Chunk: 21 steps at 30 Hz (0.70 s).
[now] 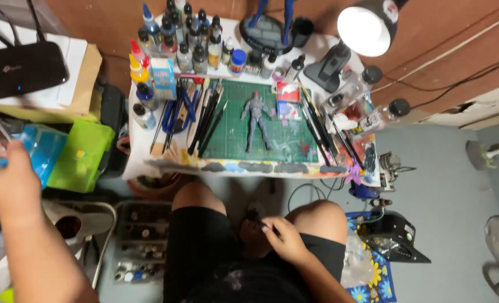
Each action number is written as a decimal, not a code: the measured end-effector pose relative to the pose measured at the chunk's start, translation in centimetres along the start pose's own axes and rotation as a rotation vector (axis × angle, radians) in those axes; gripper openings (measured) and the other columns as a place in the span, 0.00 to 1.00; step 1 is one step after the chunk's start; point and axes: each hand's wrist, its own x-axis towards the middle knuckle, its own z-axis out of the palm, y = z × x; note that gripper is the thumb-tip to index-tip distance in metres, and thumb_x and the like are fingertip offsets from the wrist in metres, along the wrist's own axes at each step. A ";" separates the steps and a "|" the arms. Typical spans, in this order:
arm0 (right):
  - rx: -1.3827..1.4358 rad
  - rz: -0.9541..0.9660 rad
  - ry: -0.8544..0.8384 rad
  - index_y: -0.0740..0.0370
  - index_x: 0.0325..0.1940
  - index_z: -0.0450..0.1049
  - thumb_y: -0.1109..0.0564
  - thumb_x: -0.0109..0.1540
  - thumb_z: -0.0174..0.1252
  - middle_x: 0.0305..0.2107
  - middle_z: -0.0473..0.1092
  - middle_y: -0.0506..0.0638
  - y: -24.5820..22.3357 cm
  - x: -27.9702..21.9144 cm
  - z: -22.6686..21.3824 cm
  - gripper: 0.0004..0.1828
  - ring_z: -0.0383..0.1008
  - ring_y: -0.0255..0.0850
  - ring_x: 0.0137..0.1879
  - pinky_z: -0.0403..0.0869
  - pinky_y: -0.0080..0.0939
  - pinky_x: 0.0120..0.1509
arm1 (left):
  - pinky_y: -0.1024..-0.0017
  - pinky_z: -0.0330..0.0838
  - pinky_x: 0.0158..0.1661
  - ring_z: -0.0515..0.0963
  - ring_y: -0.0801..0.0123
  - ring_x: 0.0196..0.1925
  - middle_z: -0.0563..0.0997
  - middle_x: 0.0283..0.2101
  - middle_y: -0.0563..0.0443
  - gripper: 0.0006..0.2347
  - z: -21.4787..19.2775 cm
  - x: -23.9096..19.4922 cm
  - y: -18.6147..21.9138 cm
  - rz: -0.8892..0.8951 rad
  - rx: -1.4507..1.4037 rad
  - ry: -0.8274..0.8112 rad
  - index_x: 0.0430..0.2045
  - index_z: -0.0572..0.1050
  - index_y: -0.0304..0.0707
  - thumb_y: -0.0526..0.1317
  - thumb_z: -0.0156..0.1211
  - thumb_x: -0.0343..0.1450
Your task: The person is checking reference images on a smartphone and then inspecting a figurine on a workbench.
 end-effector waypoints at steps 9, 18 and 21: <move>0.957 -0.243 -0.294 0.60 0.76 0.52 0.68 0.65 0.55 0.66 0.65 0.59 -9.5 4.0 2.3 0.36 0.70 0.48 0.67 0.66 0.49 0.73 | 0.69 0.78 0.51 0.84 0.58 0.46 0.75 0.55 0.40 0.23 -4.4 -24.7 18.8 -0.342 -0.549 -0.452 0.60 0.66 0.32 0.34 0.60 0.68; 1.181 -0.355 -0.133 0.65 0.78 0.44 0.49 0.65 0.63 0.60 0.65 0.61 -14.4 3.0 -2.5 0.46 0.73 0.49 0.61 0.72 0.48 0.66 | 0.66 0.69 0.62 0.79 0.60 0.64 0.80 0.61 0.42 0.24 2.0 -29.7 27.6 -0.100 -0.446 -0.817 0.53 0.71 0.37 0.37 0.68 0.61; 1.171 -0.187 -0.064 0.64 0.72 0.57 0.61 0.61 0.57 0.57 0.71 0.62 -13.2 1.6 -4.1 0.35 0.75 0.49 0.62 0.73 0.47 0.67 | 0.65 0.71 0.62 0.79 0.60 0.63 0.80 0.61 0.42 0.26 3.6 -30.1 28.9 -0.074 -0.474 -0.867 0.54 0.72 0.36 0.42 0.71 0.62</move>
